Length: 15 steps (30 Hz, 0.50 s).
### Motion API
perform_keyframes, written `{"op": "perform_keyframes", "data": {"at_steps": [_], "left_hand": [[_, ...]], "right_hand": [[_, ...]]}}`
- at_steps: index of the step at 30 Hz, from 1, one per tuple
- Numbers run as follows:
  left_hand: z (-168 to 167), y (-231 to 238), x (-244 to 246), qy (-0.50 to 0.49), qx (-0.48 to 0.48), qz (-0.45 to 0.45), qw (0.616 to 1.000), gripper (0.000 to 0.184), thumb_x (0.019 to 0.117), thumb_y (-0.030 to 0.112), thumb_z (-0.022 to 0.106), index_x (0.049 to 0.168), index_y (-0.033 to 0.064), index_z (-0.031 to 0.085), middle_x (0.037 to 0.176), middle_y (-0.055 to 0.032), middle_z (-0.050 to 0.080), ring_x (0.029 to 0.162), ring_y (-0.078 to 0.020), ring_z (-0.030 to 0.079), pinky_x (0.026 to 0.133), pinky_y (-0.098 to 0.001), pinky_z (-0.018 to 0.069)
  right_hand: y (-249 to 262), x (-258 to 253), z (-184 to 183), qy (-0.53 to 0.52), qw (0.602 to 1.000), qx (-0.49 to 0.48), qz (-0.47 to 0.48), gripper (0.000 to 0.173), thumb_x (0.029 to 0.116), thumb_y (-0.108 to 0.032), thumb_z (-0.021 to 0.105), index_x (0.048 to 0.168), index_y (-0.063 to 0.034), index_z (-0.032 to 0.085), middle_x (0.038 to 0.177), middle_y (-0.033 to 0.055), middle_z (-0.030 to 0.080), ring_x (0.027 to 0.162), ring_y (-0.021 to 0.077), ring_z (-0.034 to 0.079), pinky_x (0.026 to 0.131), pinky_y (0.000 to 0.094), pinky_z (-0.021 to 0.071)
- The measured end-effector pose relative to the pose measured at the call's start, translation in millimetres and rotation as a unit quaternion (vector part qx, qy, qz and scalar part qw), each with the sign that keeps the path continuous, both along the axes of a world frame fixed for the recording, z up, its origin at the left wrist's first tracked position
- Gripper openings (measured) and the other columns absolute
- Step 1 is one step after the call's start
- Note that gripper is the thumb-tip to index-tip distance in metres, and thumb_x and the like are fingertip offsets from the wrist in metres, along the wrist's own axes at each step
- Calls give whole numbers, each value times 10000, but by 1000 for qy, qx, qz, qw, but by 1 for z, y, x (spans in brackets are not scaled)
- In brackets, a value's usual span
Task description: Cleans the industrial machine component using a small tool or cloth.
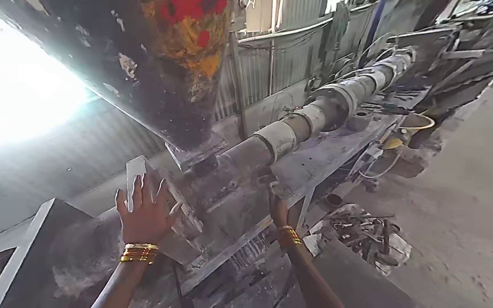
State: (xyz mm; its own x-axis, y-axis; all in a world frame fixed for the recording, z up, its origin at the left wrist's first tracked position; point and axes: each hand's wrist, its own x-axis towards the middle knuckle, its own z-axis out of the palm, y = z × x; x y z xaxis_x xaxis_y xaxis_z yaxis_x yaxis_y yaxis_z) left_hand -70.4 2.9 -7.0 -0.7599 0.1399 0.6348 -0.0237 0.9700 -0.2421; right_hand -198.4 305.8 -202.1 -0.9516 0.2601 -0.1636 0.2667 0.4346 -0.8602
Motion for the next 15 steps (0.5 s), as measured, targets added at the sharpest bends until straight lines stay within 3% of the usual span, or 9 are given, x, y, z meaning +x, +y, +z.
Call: {"op": "perform_keyframes", "data": {"at_steps": [1, 4, 5, 7, 9, 11, 12, 15], "left_hand": [[-1, -1, 0, -1, -2, 4, 1000, 830, 942, 690, 337, 1422, 65, 598, 1488, -355, 464, 1408, -577, 392, 1084, -803, 200], [-2, -1, -1, 1, -6, 12, 1000, 835, 941, 702, 337, 1409, 69, 614, 1483, -344, 479, 1398, -573, 410, 1073, -803, 218], [-2, -2, -1, 5, -10, 15, 1000, 837, 942, 707, 325, 1399, 73, 625, 1474, -338, 492, 1390, -568, 425, 1067, -800, 230], [-2, -2, -2, 11, -17, 22, 1000, 845, 940, 717, 297, 1380, 83, 642, 1463, -330, 510, 1376, -562, 447, 1060, -793, 247], [-3, -3, -2, 14, -22, 18, 999, 848, 946, 718, 283, 1375, 80, 643, 1450, -338, 517, 1363, -569, 457, 1050, -797, 254], [-4, -3, -2, 18, -22, 9, 1000, 842, 948, 713, 299, 1362, 68, 648, 1439, -349, 521, 1351, -583, 460, 1038, -804, 261], [-3, -2, -1, 12, -16, 9, 1000, 840, 948, 708, 309, 1369, 62, 644, 1448, -352, 510, 1360, -588, 446, 1044, -807, 251], [-2, -2, 0, 2, -9, 8, 1000, 843, 954, 706, 311, 1384, 54, 627, 1469, -354, 486, 1381, -594, 415, 1062, -807, 226]], "right_hand": [[-16, -22, 3, -21, 999, -5, 36, 438, 1113, -246, 422, 1301, 112, 591, 1209, 326, 650, 1141, 439, 641, 1013, 559, 466], [-65, -83, -7, -12, 991, -71, 111, 382, 1101, -214, 454, 1208, 118, 610, 1083, 275, 638, 934, 328, 625, 870, 482, 496], [-78, -92, -5, -19, 986, -90, 138, 364, 1091, -177, 478, 1276, 122, 573, 1166, 287, 623, 1001, 325, 619, 908, 469, 489], [-95, -97, 5, -19, 979, -143, 145, 432, 1071, -95, 506, 1452, 98, 439, 1427, 305, 520, 1290, 350, 550, 1078, 466, 445], [-102, -100, 2, 22, 979, -175, 106, 455, 1062, -51, 503, 1481, 102, 411, 1492, 296, 480, 1399, 344, 474, 1166, 443, 378], [-93, -107, 1, 29, 989, -118, 88, 416, 1061, -68, 512, 1415, 147, 469, 1439, 333, 517, 1368, 391, 500, 1157, 476, 376], [-82, -109, 0, 16, 994, -65, 84, 376, 1060, -106, 525, 1331, 153, 546, 1357, 339, 576, 1294, 410, 562, 1111, 501, 416], [-42, -101, -4, -19, 998, -8, 62, 445, 1102, -267, 458, 1228, 127, 621, 1222, 322, 644, 1149, 410, 639, 1018, 539, 463]]}}
